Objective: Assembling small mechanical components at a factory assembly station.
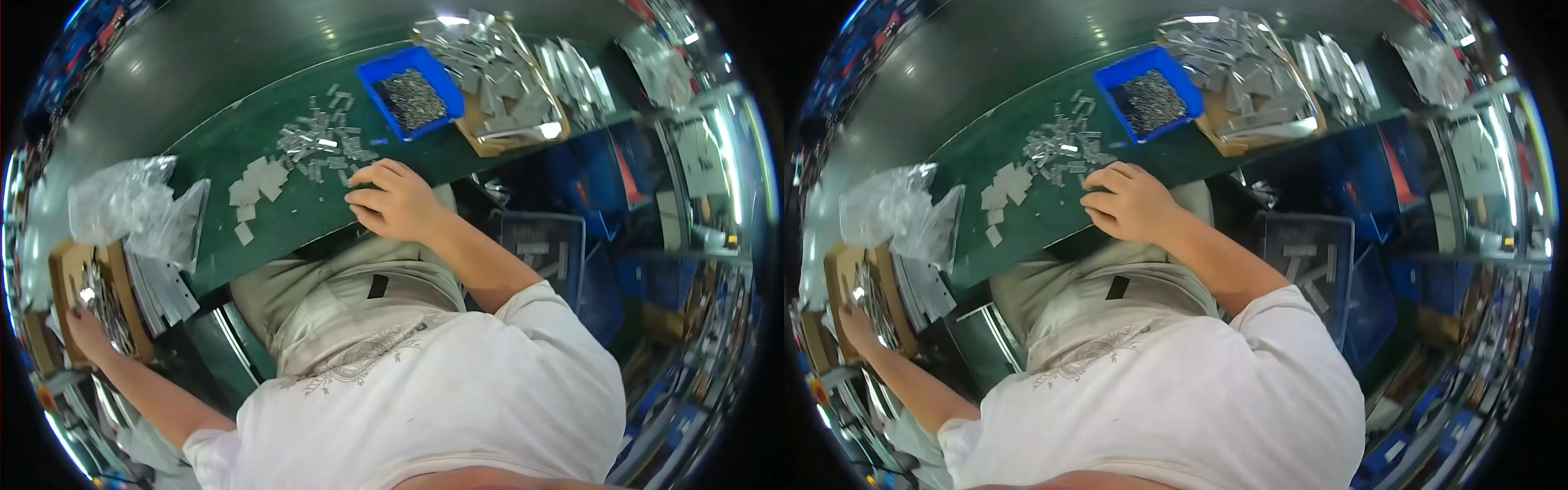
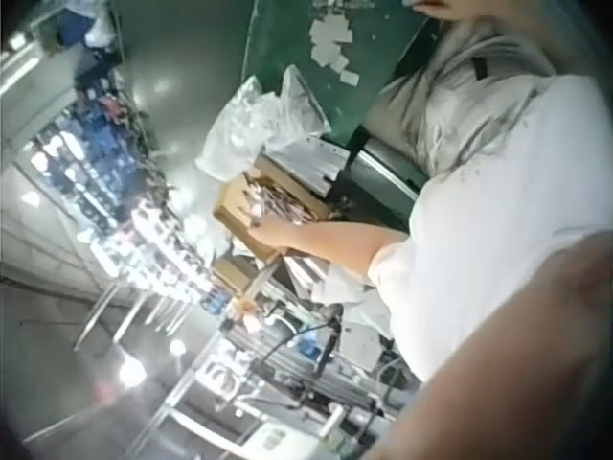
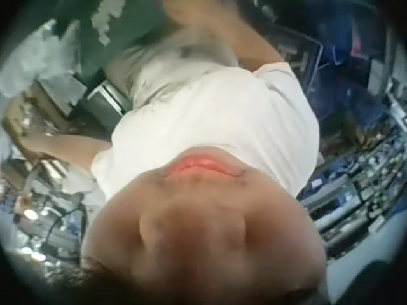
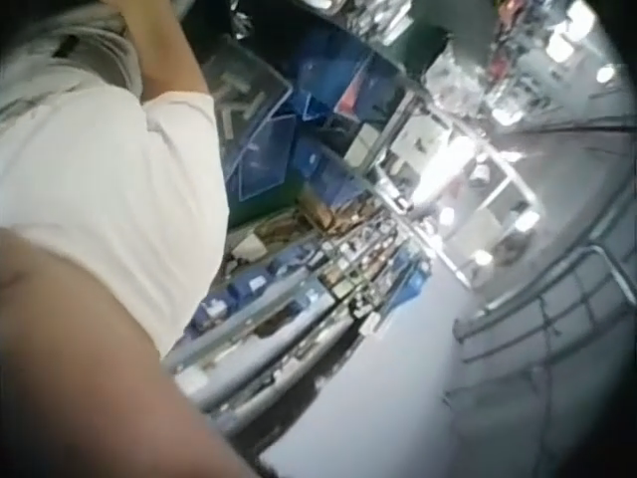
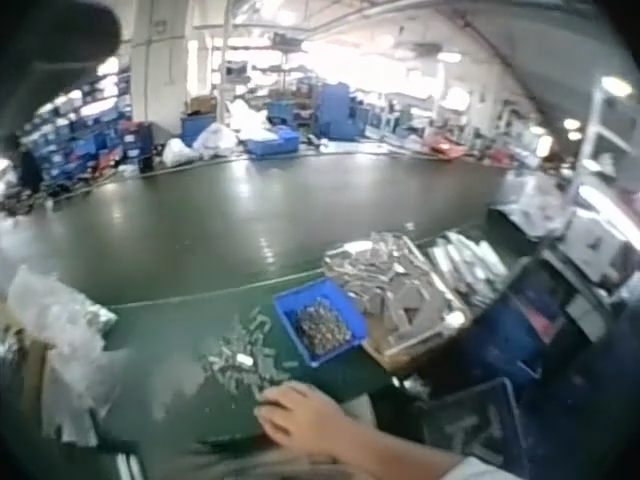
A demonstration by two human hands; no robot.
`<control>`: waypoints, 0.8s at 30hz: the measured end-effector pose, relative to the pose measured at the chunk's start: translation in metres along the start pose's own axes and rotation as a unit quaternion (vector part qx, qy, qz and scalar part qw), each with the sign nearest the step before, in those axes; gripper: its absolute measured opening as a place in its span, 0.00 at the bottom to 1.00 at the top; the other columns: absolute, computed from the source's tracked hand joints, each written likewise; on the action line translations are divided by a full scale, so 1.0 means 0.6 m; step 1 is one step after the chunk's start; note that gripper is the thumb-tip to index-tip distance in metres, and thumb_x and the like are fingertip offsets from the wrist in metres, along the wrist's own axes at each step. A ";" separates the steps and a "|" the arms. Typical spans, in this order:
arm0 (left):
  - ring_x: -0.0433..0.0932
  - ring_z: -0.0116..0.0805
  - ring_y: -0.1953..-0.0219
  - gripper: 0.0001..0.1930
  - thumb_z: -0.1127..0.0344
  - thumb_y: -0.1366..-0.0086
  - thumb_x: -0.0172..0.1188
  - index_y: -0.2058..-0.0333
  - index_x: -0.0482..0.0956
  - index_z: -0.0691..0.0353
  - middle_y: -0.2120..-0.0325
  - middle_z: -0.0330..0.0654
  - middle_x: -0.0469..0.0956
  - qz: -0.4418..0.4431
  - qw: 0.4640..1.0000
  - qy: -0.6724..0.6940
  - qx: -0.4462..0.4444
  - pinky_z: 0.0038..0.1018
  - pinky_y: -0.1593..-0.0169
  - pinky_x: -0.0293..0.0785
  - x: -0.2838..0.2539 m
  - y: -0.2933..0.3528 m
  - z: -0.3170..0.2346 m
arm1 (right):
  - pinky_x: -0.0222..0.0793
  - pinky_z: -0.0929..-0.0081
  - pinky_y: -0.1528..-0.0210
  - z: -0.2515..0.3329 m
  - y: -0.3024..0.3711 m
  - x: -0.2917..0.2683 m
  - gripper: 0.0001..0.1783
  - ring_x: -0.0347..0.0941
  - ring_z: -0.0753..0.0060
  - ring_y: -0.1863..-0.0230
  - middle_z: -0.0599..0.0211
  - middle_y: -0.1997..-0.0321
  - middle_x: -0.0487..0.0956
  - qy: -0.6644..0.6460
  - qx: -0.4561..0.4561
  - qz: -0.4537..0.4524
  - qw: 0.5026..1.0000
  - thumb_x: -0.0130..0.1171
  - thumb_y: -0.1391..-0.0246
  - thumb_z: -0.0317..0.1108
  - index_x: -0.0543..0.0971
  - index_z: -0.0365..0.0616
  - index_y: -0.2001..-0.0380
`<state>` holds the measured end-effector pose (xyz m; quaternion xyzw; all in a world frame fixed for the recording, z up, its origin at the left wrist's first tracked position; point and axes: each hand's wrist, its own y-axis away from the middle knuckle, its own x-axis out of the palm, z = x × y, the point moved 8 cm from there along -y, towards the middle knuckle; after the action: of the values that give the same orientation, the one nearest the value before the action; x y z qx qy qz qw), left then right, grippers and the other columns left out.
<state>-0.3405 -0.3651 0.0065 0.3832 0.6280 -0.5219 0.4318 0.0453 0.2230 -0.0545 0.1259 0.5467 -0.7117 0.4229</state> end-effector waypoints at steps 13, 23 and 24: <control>0.77 0.44 0.53 0.20 0.67 0.35 0.53 0.44 0.68 0.63 0.55 0.49 0.78 -0.218 0.908 0.178 0.312 0.35 0.48 0.70 -0.143 0.274 -0.376 | 0.67 0.62 0.46 -0.294 0.070 -0.302 0.16 0.73 0.57 0.49 0.63 0.55 0.80 0.294 0.411 0.217 0.835 0.55 0.50 0.37 0.81 0.49 0.58; 0.81 0.36 0.65 0.18 0.81 0.39 0.51 0.49 0.68 0.67 0.61 0.51 0.79 -0.002 0.743 0.461 0.485 0.27 0.59 0.76 -0.083 0.480 -0.527 | 0.69 0.69 0.52 -0.323 0.060 -0.281 0.13 0.75 0.61 0.58 0.62 0.59 0.79 0.221 0.380 0.333 0.834 0.60 0.52 0.33 0.81 0.44 0.62; 0.81 0.36 0.65 0.18 0.80 0.39 0.51 0.49 0.69 0.68 0.61 0.50 0.79 0.018 0.745 0.478 0.464 0.26 0.60 0.75 -0.076 0.479 -0.522 | 0.69 0.70 0.54 -0.318 0.053 -0.285 0.12 0.75 0.62 0.61 0.63 0.61 0.79 0.187 0.376 0.288 0.860 0.61 0.52 0.32 0.81 0.43 0.63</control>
<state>-0.1020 -0.0109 -0.0177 0.7470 0.4252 -0.4894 -0.1473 0.1192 0.4696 -0.0369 0.5582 0.2454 -0.6725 0.4194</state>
